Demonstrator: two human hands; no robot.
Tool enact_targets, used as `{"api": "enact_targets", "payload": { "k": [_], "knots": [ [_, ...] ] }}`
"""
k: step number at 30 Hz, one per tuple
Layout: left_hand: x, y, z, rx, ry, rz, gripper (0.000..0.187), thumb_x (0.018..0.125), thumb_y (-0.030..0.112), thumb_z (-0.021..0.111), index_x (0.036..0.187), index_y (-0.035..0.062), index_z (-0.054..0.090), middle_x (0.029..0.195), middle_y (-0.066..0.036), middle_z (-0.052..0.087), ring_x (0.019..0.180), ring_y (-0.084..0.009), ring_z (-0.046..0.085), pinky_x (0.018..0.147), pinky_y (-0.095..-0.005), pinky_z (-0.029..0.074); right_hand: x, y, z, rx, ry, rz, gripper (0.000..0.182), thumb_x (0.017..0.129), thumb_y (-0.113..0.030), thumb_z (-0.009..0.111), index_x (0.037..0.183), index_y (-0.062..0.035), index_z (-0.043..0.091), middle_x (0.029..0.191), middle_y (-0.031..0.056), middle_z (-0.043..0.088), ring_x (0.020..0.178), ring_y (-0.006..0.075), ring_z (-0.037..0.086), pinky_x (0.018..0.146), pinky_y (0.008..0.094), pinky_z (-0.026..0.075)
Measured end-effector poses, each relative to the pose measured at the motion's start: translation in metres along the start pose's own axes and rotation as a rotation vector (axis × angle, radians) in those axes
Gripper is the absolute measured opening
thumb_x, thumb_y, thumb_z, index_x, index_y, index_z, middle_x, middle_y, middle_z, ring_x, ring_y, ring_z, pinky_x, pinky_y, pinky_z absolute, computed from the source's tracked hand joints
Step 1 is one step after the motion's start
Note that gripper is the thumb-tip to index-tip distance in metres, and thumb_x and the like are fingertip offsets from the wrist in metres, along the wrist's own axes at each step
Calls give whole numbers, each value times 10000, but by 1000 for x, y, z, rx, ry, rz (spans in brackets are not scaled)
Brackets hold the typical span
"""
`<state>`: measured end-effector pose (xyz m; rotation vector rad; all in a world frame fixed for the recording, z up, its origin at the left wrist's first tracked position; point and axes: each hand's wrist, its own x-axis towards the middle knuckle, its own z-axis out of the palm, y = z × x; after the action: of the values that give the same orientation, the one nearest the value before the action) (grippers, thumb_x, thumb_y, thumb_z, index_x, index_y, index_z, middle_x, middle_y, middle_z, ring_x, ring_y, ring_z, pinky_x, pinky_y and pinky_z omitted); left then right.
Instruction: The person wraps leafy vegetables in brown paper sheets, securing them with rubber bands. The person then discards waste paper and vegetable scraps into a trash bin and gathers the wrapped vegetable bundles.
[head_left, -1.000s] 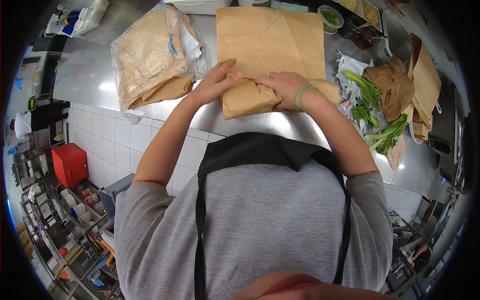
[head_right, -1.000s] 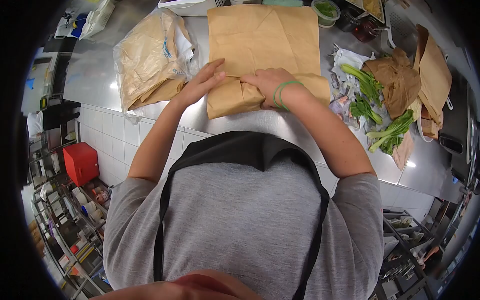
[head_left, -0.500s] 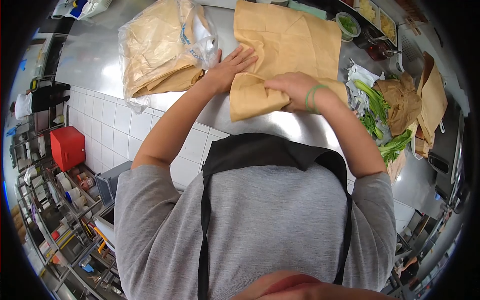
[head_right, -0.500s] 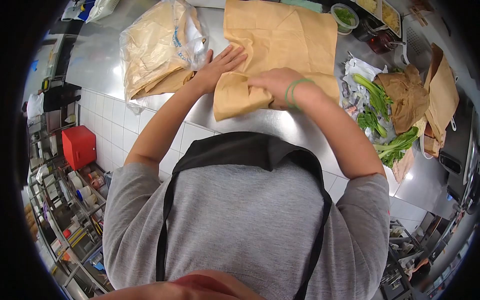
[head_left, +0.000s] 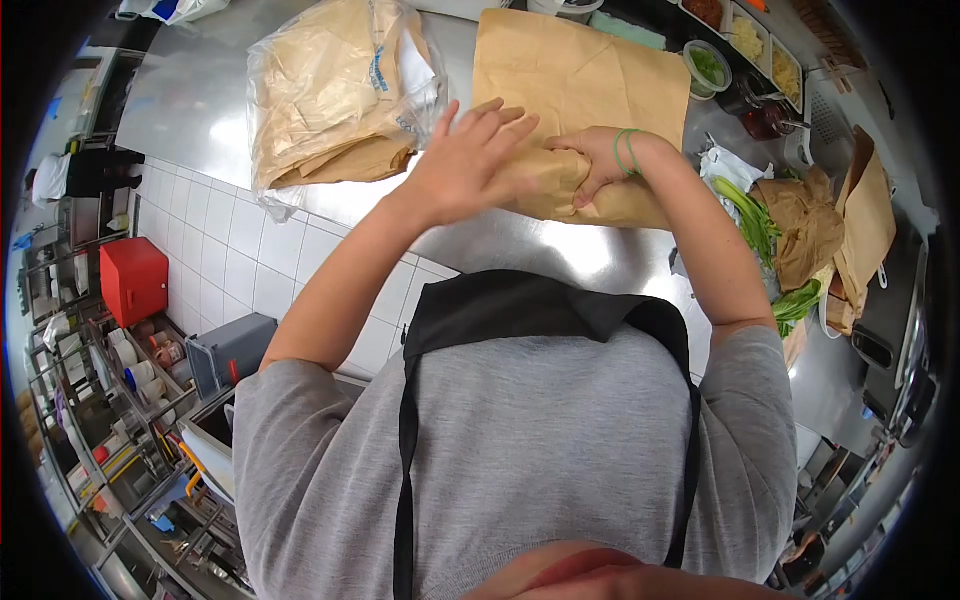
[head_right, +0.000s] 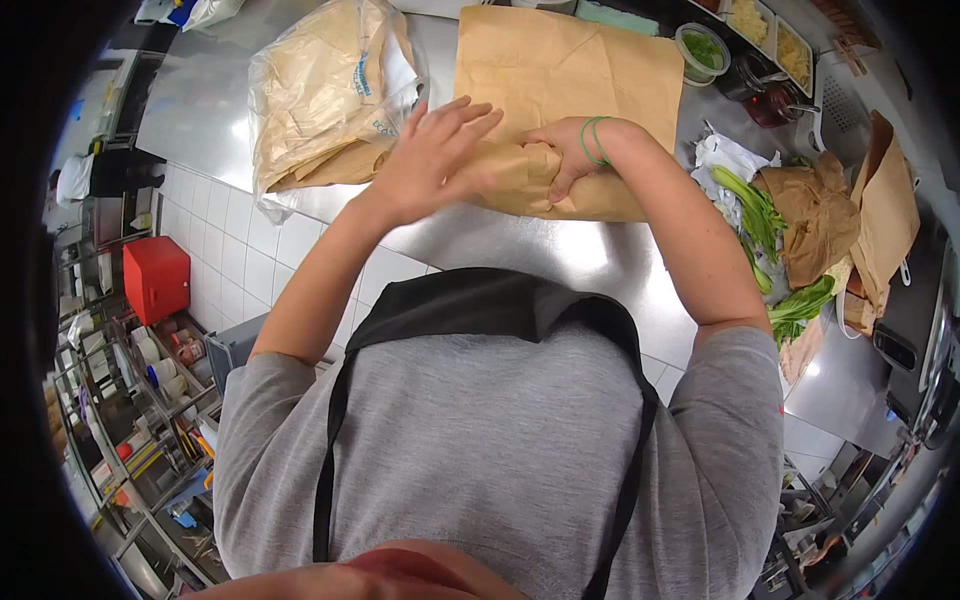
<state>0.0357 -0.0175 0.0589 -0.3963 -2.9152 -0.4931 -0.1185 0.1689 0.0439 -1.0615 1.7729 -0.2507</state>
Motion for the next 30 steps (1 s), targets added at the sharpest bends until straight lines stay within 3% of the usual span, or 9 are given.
{"api": "enact_targets", "payload": {
  "k": [2,4,5,7,11,13,19,24,30],
  "knots": [
    [3,12,-1,40,101,133,629,802,560,556,1243,113,517,1133,-123,573,1131,-306,510,984,-544,309,0,-7,-3,-5,-34,-20,839,555,-196,848,1288,-131,446,1104,89,623,1044,240,576,889,321,441],
    [5,17,-6,-43,-203,11,732,689,590,659,1202,82,539,1110,-141,589,1027,-337,573,952,-522,375,2,-7,-4,1,-67,-40,871,549,-184,853,1312,-123,438,1119,89,619,1052,235,573,898,315,440],
    [6,18,-5,-45,-207,6,732,689,590,659,1202,82,539,1110,-141,589,1027,-337,573,952,-522,375,5,-4,-4,40,-95,-16,874,546,-178,856,1314,-127,442,1125,83,617,1056,228,570,898,311,440],
    [13,17,-3,-183,-355,-273,727,666,533,709,1190,58,540,1083,-149,602,973,-330,602,876,-438,463,11,1,-5,74,-120,5,878,543,-171,859,1316,-130,446,1130,76,614,1060,220,567,898,307,440],
    [13,7,10,-290,-216,-291,654,673,460,730,1146,37,571,1015,-163,634,935,-332,617,803,-370,501,11,12,-7,215,-109,-67,839,560,-183,858,1292,-97,457,1141,76,605,1056,204,564,895,298,439],
    [19,1,9,-478,-231,-417,620,669,436,744,1103,18,599,959,-175,657,926,-319,625,810,-372,491,11,13,-12,290,-121,-89,831,567,-197,856,1288,-85,458,1141,79,604,1056,200,562,898,298,437],
    [30,-24,19,-710,-325,-532,635,653,416,769,1110,8,603,973,-151,669,911,-246,636,818,-319,479,12,22,-17,264,13,-6,856,536,-284,862,1271,-79,476,1184,98,580,1085,234,557,913,337,443],
    [33,-40,32,-866,-309,-560,660,648,393,778,1103,-46,588,981,-149,661,901,-221,629,815,-293,475,10,35,-11,10,329,-94,741,565,-415,823,1151,-64,536,1117,106,527,1082,264,501,928,340,392],
    [39,-35,20,-1023,-352,-607,650,697,326,774,1161,-61,534,1007,-110,644,901,-157,614,818,-267,467,-9,30,0,-32,568,-75,659,622,-504,761,1067,-55,577,1051,100,529,1028,277,519,890,358,411]
  ]
}}
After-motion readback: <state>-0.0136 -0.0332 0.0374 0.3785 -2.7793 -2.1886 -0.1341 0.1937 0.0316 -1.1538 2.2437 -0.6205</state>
